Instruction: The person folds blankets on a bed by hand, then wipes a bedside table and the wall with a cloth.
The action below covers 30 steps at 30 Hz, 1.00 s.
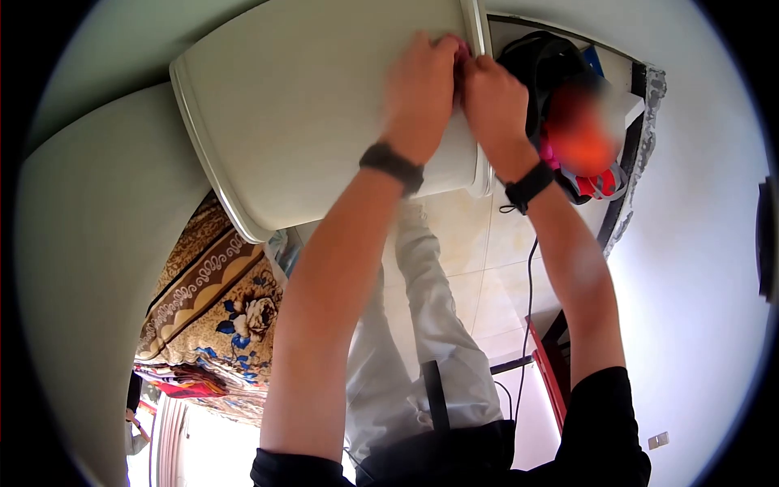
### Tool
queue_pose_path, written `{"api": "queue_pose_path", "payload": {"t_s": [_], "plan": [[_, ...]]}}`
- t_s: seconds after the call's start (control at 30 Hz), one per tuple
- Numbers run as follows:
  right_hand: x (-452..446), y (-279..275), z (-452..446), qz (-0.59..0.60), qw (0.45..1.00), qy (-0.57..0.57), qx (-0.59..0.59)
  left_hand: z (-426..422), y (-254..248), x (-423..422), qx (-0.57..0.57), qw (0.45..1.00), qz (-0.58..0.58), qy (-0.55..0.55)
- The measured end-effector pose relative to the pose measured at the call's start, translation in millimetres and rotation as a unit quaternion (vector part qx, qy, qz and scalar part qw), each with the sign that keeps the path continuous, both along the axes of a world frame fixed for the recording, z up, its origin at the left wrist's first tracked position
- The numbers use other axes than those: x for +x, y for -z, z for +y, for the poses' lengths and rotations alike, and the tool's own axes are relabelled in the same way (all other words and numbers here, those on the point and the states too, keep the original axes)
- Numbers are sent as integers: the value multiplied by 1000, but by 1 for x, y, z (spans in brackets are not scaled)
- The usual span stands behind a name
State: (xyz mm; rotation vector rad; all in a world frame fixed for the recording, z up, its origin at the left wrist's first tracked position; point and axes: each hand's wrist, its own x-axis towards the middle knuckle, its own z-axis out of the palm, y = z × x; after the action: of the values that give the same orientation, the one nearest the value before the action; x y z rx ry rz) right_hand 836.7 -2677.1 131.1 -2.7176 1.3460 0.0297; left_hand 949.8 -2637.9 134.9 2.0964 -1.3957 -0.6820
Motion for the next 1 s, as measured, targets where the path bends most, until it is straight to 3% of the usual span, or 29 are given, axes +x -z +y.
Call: {"api": "queue_pose_path", "payload": {"t_s": [0.07, 0.23, 0.4, 0.47, 0.57, 0.67, 0.73, 0.87, 0.93, 1.0], "plan": [[9, 1, -13, 15, 1000, 3, 2, -11, 2, 7, 5, 999, -49, 7], [14, -2, 0, 7, 999, 12, 37, 0, 5, 4, 28, 999, -19, -12], [15, -8, 59, -4, 998, -34, 43, 65, 0, 9, 90, 996, -17, -20], [22, -15, 92, 24, 992, -54, 113, 104, -13, 18, 110, 993, 36, -28], [39, -4, 150, -40, 981, -5, 191, 162, -19, 35, 142, 989, 18, -46], [60, -10, 188, -84, 981, -73, 156, 199, -41, 63, 173, 983, -8, -56], [88, -7, 213, -121, 980, -44, 152, 215, -47, 85, 203, 977, -38, -53], [156, -1, 228, -162, 956, -20, 242, 237, -38, 144, 160, 979, -95, -87], [184, -2, 218, -199, 951, 11, 238, 227, -27, 171, 101, 981, -137, -93], [196, 3, 203, -220, 951, 38, 213, 207, -17, 194, 73, 989, -107, -76]]}}
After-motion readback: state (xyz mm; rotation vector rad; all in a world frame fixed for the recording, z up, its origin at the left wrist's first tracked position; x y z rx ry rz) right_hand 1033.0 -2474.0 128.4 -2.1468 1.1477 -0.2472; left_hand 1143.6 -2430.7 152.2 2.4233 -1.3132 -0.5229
